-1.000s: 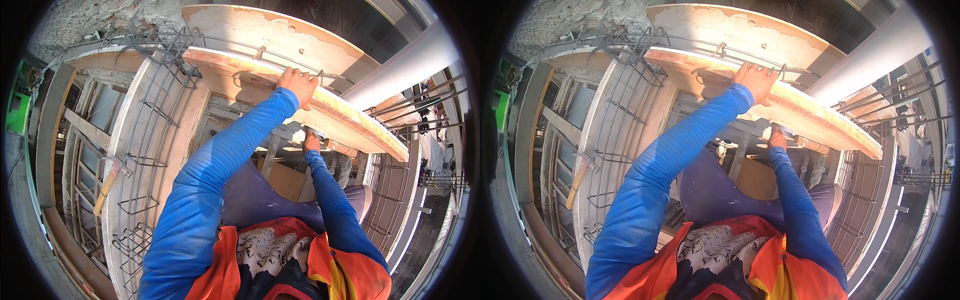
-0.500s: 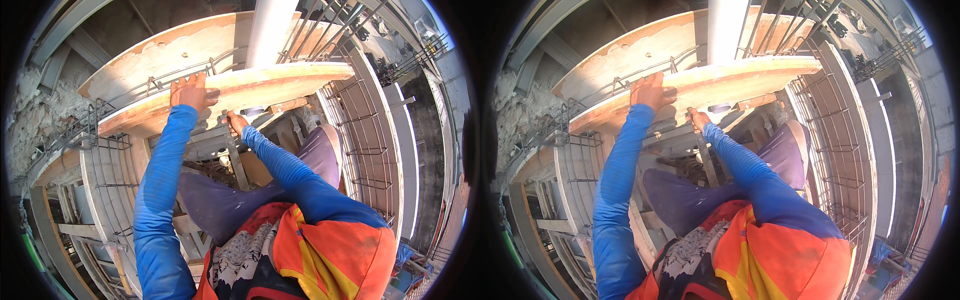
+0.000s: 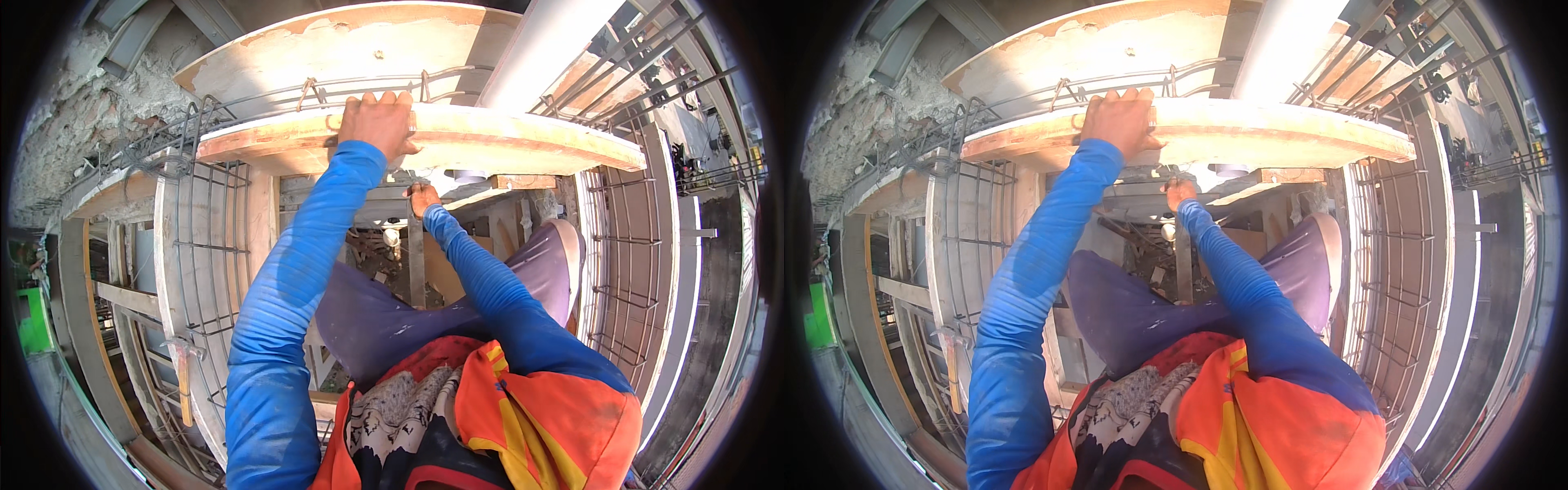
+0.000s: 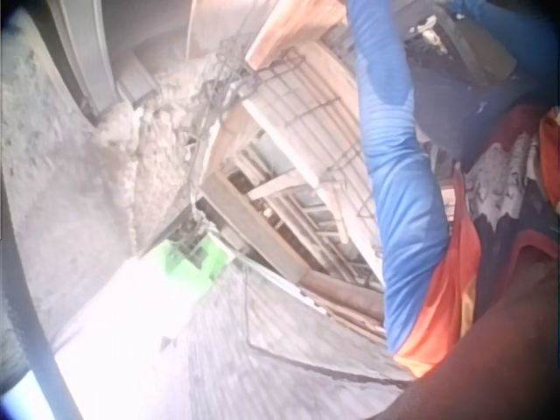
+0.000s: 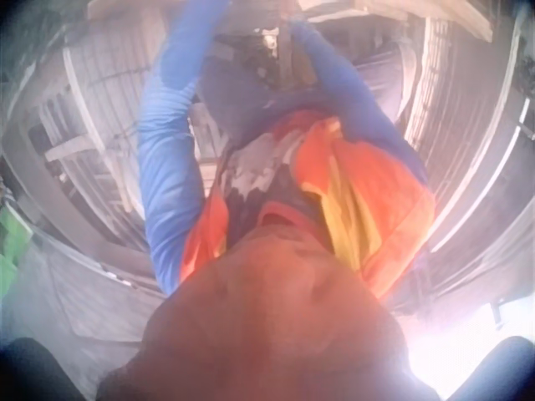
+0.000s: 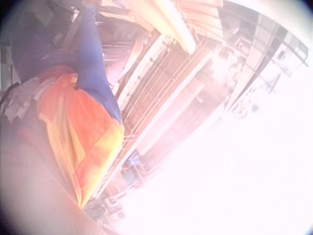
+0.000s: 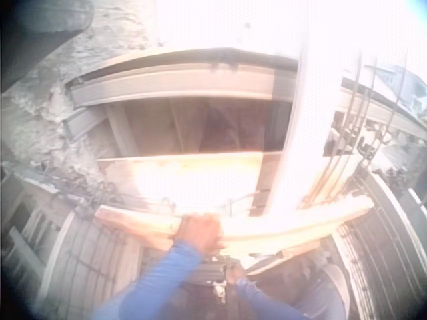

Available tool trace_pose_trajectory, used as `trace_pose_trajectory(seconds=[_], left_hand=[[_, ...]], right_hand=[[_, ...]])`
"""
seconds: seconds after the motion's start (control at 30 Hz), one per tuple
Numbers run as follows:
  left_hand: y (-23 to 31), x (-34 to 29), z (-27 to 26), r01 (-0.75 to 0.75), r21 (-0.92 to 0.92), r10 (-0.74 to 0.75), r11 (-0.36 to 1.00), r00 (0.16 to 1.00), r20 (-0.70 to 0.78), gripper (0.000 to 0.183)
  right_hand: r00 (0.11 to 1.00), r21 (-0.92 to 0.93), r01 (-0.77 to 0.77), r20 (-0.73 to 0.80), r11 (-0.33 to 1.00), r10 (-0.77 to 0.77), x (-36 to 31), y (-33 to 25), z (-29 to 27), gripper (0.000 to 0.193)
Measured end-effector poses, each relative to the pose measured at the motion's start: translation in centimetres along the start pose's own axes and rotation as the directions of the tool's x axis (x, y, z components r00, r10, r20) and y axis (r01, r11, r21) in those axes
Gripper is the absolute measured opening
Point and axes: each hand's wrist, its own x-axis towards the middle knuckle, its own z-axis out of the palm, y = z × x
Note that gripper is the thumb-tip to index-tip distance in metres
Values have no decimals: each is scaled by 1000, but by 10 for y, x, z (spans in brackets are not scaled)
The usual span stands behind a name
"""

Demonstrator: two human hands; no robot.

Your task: The person carries a long corrugated metal sheet across a construction site and places it onto a wooden roof structure. They then walk along wooden planks and scaffolding, adjusting a wooden beam near rebar and a white pipe.

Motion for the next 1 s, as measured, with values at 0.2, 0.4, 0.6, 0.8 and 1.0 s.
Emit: trace_pose_trajectory(seconds=[0.2, 0.4, 0.6, 0.8, 1.0], left_hand=[[0, 0, -12, 37, -57, -32, 998, 995, 91, 58], [4, 1, -9, -18, -17, 19, 1000, 999, 30, 62], [-23, -2, -16, -195, -59, 195, 979, 981, -14, 79], [-118, -48, -1, -93, -17, 94, 996, 995, 36, 85], [-113, -45, -2, -70, 6, 70, 997, 997, 44, 87]], right_hand=[[945, 438, 156, -327, 885, -5, -10, -18, -75, 30], [977, -614, 47, -137, 788, -165, 9, 33, -8, 33], [947, -70, -184, 256, 981, 195, 19, 5, -60, 30], [805, -383, 574, 106, 723, -583, -94, -168, -89, 29], [853, -384, 478, 417, 790, -314, -35, -170, 38, 29]])
